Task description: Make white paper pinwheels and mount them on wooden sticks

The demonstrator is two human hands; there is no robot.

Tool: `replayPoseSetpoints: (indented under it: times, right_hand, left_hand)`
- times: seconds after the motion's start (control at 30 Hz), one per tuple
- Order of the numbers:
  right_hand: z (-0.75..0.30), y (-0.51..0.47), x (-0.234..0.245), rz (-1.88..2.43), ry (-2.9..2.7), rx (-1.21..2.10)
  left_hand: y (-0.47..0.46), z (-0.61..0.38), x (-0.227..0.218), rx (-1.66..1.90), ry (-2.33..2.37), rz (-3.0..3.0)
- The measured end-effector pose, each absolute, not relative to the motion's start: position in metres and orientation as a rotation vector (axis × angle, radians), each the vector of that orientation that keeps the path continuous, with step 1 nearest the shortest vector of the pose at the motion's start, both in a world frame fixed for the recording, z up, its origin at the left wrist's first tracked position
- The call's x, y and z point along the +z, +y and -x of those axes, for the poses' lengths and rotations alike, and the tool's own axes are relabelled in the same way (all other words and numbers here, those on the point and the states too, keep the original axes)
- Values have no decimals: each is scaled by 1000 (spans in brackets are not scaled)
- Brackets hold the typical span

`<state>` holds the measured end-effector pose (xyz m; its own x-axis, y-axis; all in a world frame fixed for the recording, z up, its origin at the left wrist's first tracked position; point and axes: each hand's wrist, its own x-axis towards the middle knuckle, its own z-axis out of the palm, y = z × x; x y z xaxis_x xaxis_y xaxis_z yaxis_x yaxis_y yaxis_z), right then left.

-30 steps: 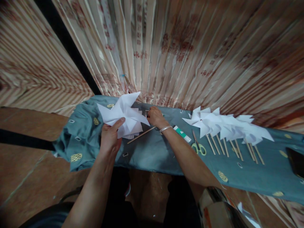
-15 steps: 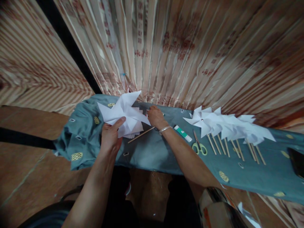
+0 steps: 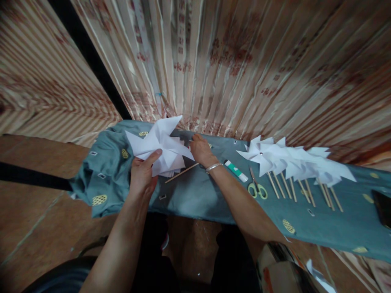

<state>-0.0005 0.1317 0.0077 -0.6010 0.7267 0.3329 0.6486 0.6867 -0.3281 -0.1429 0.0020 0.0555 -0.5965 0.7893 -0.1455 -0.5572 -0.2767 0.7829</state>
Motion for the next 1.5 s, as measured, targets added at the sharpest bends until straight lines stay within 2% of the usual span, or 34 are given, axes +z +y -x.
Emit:
replayPoseSetpoints:
  times: [0.23,0.43,0.5,0.7,0.93,1.5]
  right_hand:
    - [-7,134,14,1207,-2376,346]
    - [-42,104,0,1231,-1889,764]
    - [-57,81,-9,1244,-1819,814]
    - [-96,26,-32,1274,-1975,629]
    - [-126,13,-42,1301,-2040,533]
    - [-133,-1,-13,1407,-2048,416]
  left_hand:
    - [3,141,56,1999,1015,-326]
    - [3,134,56,1972,1034,-374]
    - [3,131,57,1967,1029,-383]
    - [4,114,53,1880,1025,-440]
    - [13,78,42,1746,1100,-545]
    - [29,44,31,1650,1096,-595]
